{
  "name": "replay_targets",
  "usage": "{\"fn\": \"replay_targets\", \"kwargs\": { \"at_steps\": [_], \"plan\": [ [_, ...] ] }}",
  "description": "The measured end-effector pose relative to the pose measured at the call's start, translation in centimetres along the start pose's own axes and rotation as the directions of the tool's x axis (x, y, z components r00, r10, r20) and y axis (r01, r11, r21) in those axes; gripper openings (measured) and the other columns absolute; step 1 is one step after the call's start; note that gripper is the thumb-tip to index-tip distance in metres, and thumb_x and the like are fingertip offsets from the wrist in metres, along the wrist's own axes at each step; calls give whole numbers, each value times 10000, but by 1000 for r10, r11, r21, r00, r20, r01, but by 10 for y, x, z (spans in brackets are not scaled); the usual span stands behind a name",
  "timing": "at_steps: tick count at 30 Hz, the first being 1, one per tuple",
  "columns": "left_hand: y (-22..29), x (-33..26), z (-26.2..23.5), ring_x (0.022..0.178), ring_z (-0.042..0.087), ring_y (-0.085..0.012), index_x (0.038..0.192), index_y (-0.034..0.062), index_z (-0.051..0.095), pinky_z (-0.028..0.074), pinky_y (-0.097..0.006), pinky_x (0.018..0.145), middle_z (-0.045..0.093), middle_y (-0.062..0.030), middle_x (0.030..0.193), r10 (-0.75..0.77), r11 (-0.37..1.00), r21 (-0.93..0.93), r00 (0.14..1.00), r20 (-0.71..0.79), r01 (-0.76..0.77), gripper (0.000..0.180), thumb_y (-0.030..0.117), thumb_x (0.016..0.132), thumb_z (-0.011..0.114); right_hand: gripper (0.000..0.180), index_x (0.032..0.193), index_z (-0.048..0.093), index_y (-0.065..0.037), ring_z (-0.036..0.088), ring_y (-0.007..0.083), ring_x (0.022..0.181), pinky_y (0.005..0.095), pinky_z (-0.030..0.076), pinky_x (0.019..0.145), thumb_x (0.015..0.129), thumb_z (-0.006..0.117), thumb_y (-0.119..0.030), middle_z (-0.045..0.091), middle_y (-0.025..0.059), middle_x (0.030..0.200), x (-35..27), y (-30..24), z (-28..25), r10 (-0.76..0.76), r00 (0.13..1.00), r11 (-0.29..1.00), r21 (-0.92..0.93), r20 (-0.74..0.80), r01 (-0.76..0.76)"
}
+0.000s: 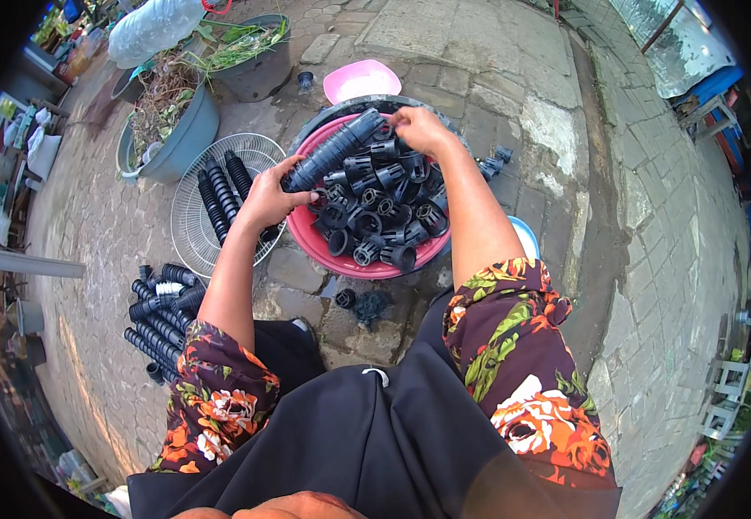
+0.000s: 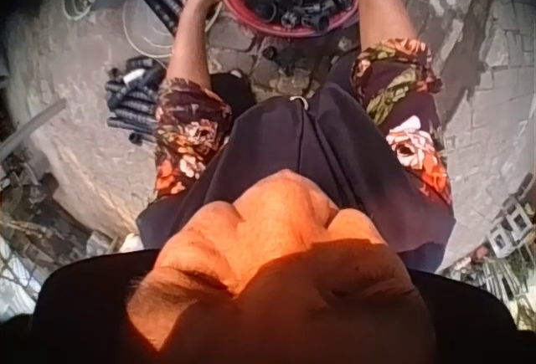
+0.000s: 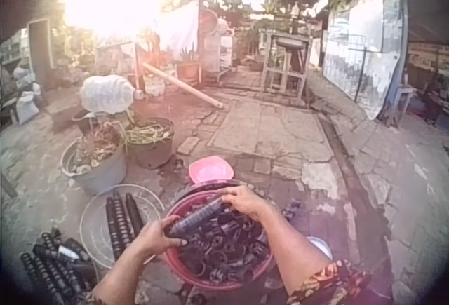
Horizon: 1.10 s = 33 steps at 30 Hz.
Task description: Sorting and assembling plastic net pots and corrugated tubes for a hydroponic gardening system.
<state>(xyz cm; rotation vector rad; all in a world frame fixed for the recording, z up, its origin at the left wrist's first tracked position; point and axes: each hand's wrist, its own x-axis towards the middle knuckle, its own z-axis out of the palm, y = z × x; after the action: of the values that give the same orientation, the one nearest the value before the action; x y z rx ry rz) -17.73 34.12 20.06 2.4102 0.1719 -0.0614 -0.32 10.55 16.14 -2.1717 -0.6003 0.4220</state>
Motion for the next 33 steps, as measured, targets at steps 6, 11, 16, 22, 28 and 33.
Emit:
{"fn": "replay_targets", "kwargs": {
  "at_steps": [6, 11, 16, 22, 28, 33],
  "plan": [
    [-8, 1, -1, 958, 589, -302, 1191, 94, 514, 430, -370, 848, 619, -186, 987, -35, 998, 45, 999, -3, 35, 680, 234, 575, 767, 377, 1064, 602, -128, 454, 306, 1122, 387, 415, 915, 688, 626, -139, 541, 139, 1130, -26, 7, 23, 226, 968, 670, -739, 111, -72],
    [-11, -1, -1, 946, 593, -302, 1189, 99, 517, 434, -372, 838, 626, -180, 964, -40, 998, 48, 999, -16, 41, 679, 236, 574, 769, 327, 930, 609, -64, 543, 294, 930, 378, 452, 808, 666, 660, -249, 574, 168, 985, -14, -1, 7, 208, 976, 890, -425, 60, -163],
    [-8, 2, 0, 943, 594, -300, 1190, 105, 517, 435, -373, 834, 628, -177, 953, -37, 998, 57, 999, 1, 37, 680, 239, 574, 770, 398, 1008, 530, -51, 559, 225, 795, 339, 456, 716, 626, 640, -77, 588, 93, 848, -7, -3, -1, 189, 979, 961, 217, -76, -169],
    [-8, 1, -2, 954, 589, -297, 1199, 119, 516, 432, -372, 839, 624, -179, 963, -39, 998, 57, 999, 4, 38, 690, 230, 566, 769, 779, 1314, 350, -155, 473, 310, 1082, 373, 382, 943, 603, 621, 10, 570, 126, 1094, -14, -40, 7, -65, 993, 953, -302, -101, 32],
    [-6, 1, 0, 957, 587, -299, 1209, 126, 510, 432, -372, 845, 622, -175, 978, -14, 996, 85, 1000, 27, 11, 701, 223, 563, 764, 759, 1297, 369, -149, 477, 315, 1050, 370, 378, 937, 600, 552, 89, 563, 147, 1101, -16, -53, 20, -208, 977, 911, -369, -36, 181],
    [-5, 0, -5, 947, 591, -297, 1215, 138, 507, 435, -366, 840, 626, -170, 963, -19, 997, 82, 999, 31, 16, 713, 227, 558, 768, 752, 1310, 368, -130, 508, 217, 1067, 311, 394, 909, 604, 525, 76, 542, 135, 1154, -18, -65, 8, -163, 986, 984, 74, 23, 160]
  ]
}}
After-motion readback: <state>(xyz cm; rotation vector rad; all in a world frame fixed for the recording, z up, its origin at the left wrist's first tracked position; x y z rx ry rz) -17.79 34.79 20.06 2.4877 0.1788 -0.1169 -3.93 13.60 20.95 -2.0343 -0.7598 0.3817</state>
